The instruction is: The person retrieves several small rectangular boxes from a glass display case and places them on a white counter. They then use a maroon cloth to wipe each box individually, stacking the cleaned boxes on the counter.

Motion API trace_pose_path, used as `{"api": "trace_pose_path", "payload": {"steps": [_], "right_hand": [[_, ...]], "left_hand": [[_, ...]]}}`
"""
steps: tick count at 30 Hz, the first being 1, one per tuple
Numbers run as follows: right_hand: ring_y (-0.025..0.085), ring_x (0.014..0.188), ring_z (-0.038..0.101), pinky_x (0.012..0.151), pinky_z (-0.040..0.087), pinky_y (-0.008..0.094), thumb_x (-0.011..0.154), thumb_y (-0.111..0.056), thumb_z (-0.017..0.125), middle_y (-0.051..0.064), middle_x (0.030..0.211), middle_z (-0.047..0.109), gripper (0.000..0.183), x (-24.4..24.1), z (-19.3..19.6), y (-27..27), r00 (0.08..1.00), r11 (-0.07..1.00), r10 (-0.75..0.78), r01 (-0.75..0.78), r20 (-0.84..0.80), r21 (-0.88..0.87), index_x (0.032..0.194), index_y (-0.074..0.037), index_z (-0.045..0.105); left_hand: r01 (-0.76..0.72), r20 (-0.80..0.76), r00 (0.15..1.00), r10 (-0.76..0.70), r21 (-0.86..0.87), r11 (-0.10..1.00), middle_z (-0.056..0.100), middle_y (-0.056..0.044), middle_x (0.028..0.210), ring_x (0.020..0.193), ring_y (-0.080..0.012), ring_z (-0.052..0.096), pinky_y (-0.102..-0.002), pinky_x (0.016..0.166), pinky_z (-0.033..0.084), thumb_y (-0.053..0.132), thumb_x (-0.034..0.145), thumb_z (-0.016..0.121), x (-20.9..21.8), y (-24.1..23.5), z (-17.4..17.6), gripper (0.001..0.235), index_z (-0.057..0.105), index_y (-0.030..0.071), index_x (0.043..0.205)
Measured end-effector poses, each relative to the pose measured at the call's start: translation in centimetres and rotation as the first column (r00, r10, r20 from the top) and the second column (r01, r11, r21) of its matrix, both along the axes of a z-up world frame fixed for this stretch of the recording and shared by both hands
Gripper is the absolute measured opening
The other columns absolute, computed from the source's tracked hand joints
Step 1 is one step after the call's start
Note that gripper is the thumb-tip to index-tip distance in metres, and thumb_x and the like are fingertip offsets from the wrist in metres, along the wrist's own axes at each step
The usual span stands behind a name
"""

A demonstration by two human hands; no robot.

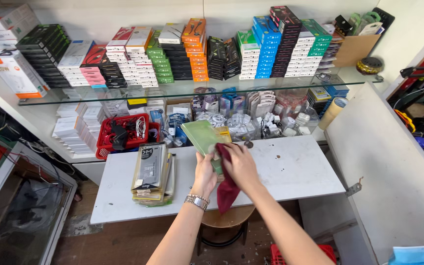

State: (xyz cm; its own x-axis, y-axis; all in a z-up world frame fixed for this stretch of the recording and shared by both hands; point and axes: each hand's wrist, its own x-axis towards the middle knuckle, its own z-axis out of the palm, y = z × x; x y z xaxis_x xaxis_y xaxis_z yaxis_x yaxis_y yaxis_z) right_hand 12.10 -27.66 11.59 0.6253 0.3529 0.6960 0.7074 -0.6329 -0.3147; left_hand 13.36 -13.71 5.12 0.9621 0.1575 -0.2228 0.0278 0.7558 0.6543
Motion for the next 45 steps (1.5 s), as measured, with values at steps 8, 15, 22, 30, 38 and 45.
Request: {"api": "trace_pose_path", "payload": {"steps": [8,15,22,30,38,45], "right_hand": [[0.044,0.132,0.052,0.11,0.039,0.048,0.107,-0.035,0.051,0.025,0.142,0.057,0.045,1.9,1.0,2.3,0.938,0.988,0.052,0.003,-0.344,0.156,0.138,-0.003,0.059],[0.043,0.138,0.05,0.115,0.038,0.046,0.105,-0.033,0.049,0.024,0.15,0.052,0.049,3.8,-0.9,6.8,0.981,0.974,0.068,-0.026,-0.181,0.224,0.145,-0.005,0.054],[0.041,0.105,0.067,0.089,0.05,0.047,0.101,-0.039,0.055,0.025,0.108,0.072,0.045,7.4,-3.6,5.4,0.711,0.908,-0.107,0.355,-0.695,0.224,0.122,-0.001,0.069],[0.018,0.078,0.063,0.069,0.05,0.035,0.1,-0.037,0.057,0.007,0.091,0.068,0.044,5.0,-4.4,5.2,0.446,0.732,0.314,0.449,-0.838,0.513,0.123,-0.002,0.068],[0.016,0.075,0.064,0.066,0.052,0.033,0.102,-0.037,0.056,0.006,0.088,0.069,0.04,6.1,-4.6,-0.1,0.494,0.617,0.339,0.525,-0.8,0.586,0.113,-0.001,0.069],[0.019,0.071,0.066,0.065,0.053,0.035,0.097,-0.046,0.059,0.007,0.086,0.072,0.046,7.5,-7.1,-5.6,0.237,0.688,0.272,0.629,-0.933,0.361,0.108,-0.003,0.071]], "left_hand": [[0.282,0.05,0.94,-0.337,0.439,0.853,0.038,-0.004,0.156,0.144,-0.0192,0.038,-0.038,0.119,0.032,0.001,0.095,0.045,-4.4,3.4,2.7,0.072,0.017,0.019,0.159],[0.507,0.021,0.849,-0.528,0.248,0.825,0.046,-0.012,0.148,0.13,-0.0256,0.051,-0.046,0.11,0.046,-0.001,0.093,0.047,-7.6,7.5,5.1,0.072,0.027,0.022,0.159],[0.318,-0.151,0.948,-0.28,0.404,0.858,0.063,-0.009,0.137,0.118,-0.0235,0.065,-0.045,0.098,0.057,0.01,0.098,0.053,-6.6,19.5,3.1,0.058,0.039,0.017,0.154],[0.266,-0.388,0.913,0.126,0.801,0.537,0.064,-0.023,0.133,0.123,-0.0384,0.063,-0.057,0.106,0.051,0.012,0.09,0.061,-1.3,28.4,-5.8,0.069,0.039,0.019,0.154],[0.186,-0.001,0.855,0.519,0.934,-0.305,0.034,-0.027,0.159,0.152,-0.0478,0.022,-0.063,0.113,0.024,0.025,0.074,0.078,-0.1,20.7,-4.8,0.089,0.04,0.01,0.153],[-0.061,0.058,0.998,0.022,0.979,0.193,0.067,-0.026,0.123,0.116,-0.0399,0.063,-0.046,0.099,0.049,0.019,0.092,0.062,3.5,7.9,-5.3,0.042,0.06,0.001,0.131]]}}
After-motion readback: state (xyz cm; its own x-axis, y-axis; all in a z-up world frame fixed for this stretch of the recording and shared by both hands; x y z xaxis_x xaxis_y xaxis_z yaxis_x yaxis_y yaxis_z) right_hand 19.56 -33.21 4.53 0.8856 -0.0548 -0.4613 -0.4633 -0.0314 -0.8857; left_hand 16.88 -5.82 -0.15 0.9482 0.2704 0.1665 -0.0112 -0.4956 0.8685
